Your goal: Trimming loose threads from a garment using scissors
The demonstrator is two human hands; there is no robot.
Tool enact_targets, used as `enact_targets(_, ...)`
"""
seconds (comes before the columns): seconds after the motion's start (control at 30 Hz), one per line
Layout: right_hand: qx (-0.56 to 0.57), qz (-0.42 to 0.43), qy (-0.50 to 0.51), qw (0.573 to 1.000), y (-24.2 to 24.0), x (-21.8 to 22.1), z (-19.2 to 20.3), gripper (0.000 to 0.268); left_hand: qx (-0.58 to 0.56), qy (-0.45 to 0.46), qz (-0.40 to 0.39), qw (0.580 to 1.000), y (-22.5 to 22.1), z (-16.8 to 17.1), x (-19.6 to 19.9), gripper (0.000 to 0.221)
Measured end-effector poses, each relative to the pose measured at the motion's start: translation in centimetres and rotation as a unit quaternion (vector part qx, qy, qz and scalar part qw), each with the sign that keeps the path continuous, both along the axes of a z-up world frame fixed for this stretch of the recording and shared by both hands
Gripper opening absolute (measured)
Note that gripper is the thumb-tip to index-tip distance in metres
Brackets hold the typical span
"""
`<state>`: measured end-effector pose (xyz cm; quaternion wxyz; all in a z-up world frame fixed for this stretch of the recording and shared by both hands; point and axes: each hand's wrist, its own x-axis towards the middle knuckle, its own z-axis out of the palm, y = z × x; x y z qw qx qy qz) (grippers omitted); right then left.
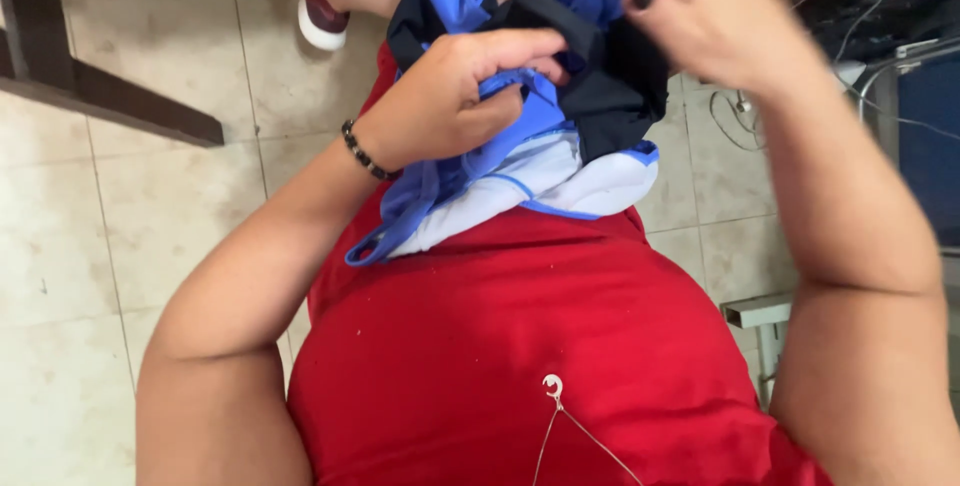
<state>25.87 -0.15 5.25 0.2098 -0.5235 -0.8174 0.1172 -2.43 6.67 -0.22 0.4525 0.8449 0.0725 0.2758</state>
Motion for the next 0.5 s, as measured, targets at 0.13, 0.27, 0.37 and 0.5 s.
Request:
enact_targets(0.13, -0.21, 0.065, 0.168, 0.961, 3.2, -1.6, -2.3, 0.109, 0.018, 0.012, 0.021, 1.0, -0.3, 0.9, -0.1, 0.048)
enact_targets(0.27, -0.319, 0.087, 0.221, 0.918, 3.0, -0.5, -1.7, 0.082, 0.011, 0.002, -0.005, 1.0, -0.2, 0.8, -0.6, 0.044)
enact_targets(0.37, -0.305, 0.09, 0.235, 0.918, 1.6, 1.8, -2.8, 0.019, -0.019, -0.005, -0.005, 1.0, -0.4, 1.4, -0.5, 0.045)
enact_targets(0.5, -0.139, 0.116, 0.282, 0.942, -1.0, 1.2, -1.0, 0.015, 0.002, -0.027, 0.043, 0.999, -0.6, 2.6, 0.0, 0.024)
